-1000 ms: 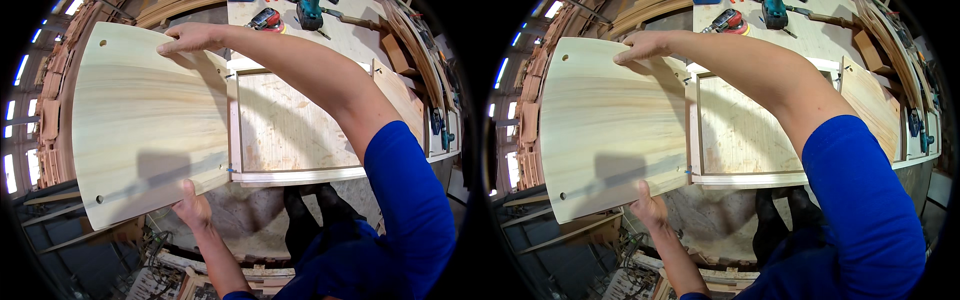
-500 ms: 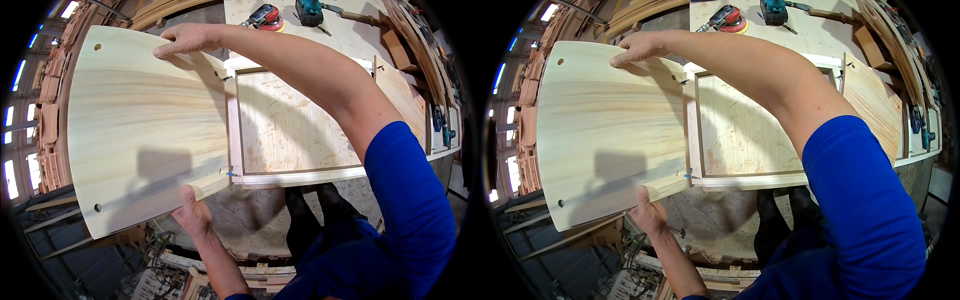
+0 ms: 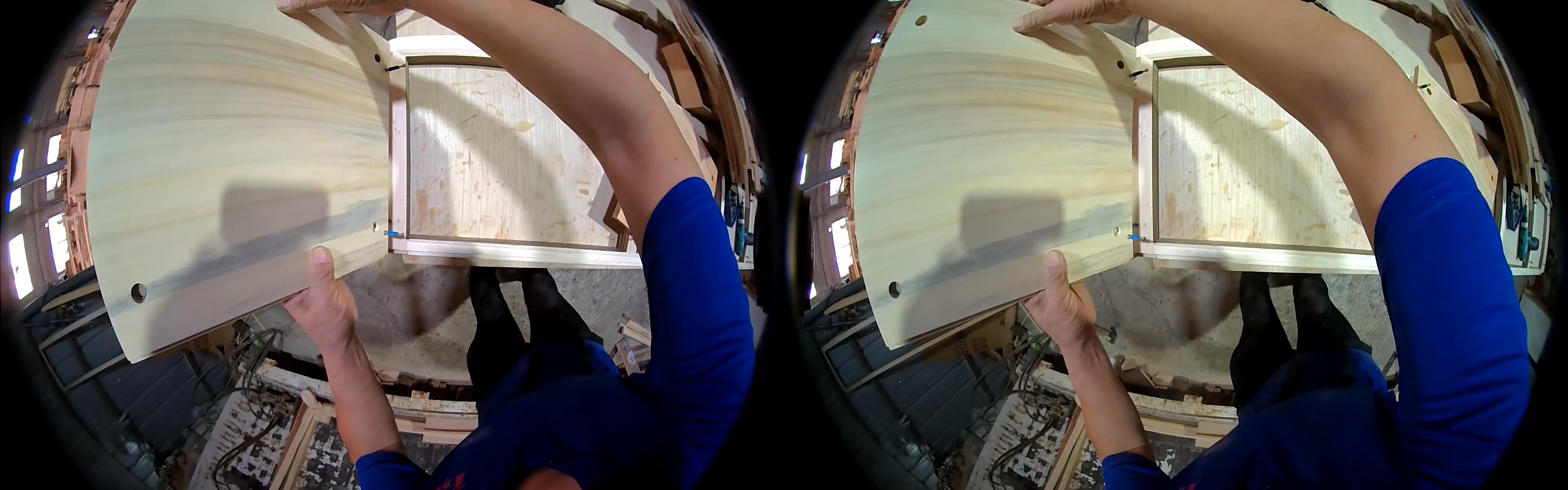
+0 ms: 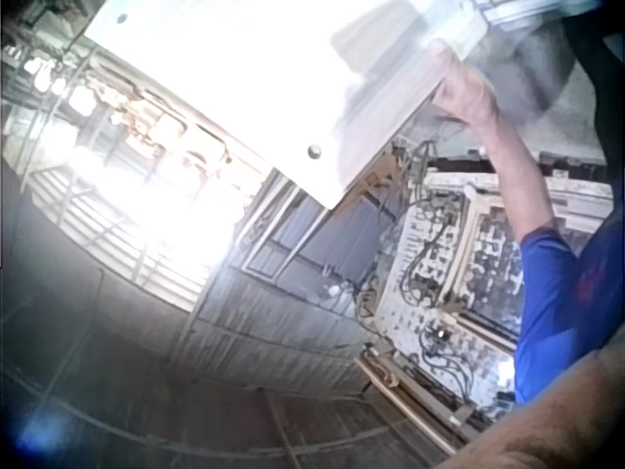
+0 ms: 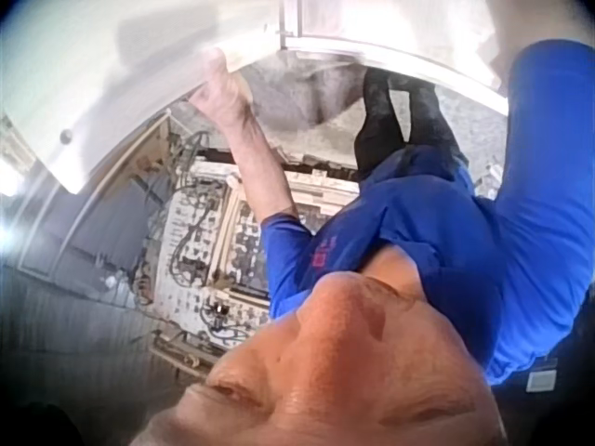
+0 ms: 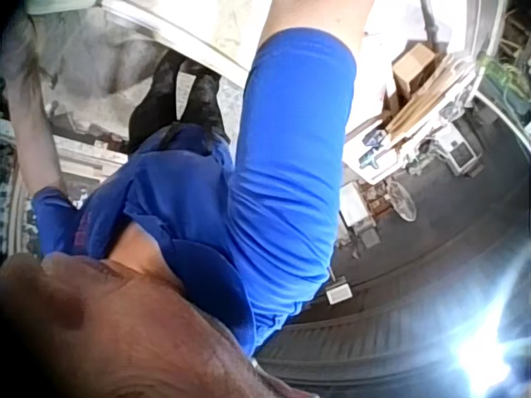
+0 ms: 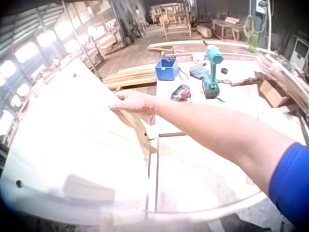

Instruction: The person sorts wooden boards by hand on a workbench, selects screws from a small tray, and uses a cordless drill to join the boards together into a three-sided box structure.

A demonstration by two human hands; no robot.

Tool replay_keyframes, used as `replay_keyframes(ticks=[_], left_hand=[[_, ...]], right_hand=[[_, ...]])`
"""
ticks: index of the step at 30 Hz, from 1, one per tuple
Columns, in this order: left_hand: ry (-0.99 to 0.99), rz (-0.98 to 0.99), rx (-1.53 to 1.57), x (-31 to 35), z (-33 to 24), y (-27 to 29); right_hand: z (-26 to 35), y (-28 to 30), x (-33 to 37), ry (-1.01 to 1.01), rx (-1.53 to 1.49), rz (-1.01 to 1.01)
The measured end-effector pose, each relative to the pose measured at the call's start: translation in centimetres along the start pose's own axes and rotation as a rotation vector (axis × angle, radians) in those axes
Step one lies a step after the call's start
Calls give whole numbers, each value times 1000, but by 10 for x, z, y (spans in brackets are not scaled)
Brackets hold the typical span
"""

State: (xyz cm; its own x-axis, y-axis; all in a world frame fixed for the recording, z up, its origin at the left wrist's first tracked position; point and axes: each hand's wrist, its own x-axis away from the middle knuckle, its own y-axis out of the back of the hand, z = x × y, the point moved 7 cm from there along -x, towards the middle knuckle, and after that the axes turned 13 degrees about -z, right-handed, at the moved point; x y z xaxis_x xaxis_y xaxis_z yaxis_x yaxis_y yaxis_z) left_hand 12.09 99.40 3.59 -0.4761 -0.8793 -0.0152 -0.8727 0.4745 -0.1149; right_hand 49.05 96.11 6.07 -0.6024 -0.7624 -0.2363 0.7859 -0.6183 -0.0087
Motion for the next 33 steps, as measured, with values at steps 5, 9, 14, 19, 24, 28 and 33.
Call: replay_keyframes(ticks=[5, 9, 14, 19, 24, 28, 33], left_hand=[[-78, -1, -47, 6, 0, -3], [-115, -11, -156, 13, 6, 2], [-91, -29, -366, 24, 6, -2], [-74, 40, -793, 37, 29, 0], [-30, 8, -655, 41, 34, 5], [120, -58, -561, 44, 54, 8], [158, 242, -852, 42, 69, 17]], right_hand=[[-2, 2, 10, -24, -10, 3], [-2, 7, 18, -57, -38, 3], [-4, 14, 29, -111, -23, -36], [9, 45, 77, -164, 193, -99], [24, 64, 176, 9, 557, -285], [59, 121, 342, -367, 453, -323], [109, 224, 561, -702, 78, -1057]])
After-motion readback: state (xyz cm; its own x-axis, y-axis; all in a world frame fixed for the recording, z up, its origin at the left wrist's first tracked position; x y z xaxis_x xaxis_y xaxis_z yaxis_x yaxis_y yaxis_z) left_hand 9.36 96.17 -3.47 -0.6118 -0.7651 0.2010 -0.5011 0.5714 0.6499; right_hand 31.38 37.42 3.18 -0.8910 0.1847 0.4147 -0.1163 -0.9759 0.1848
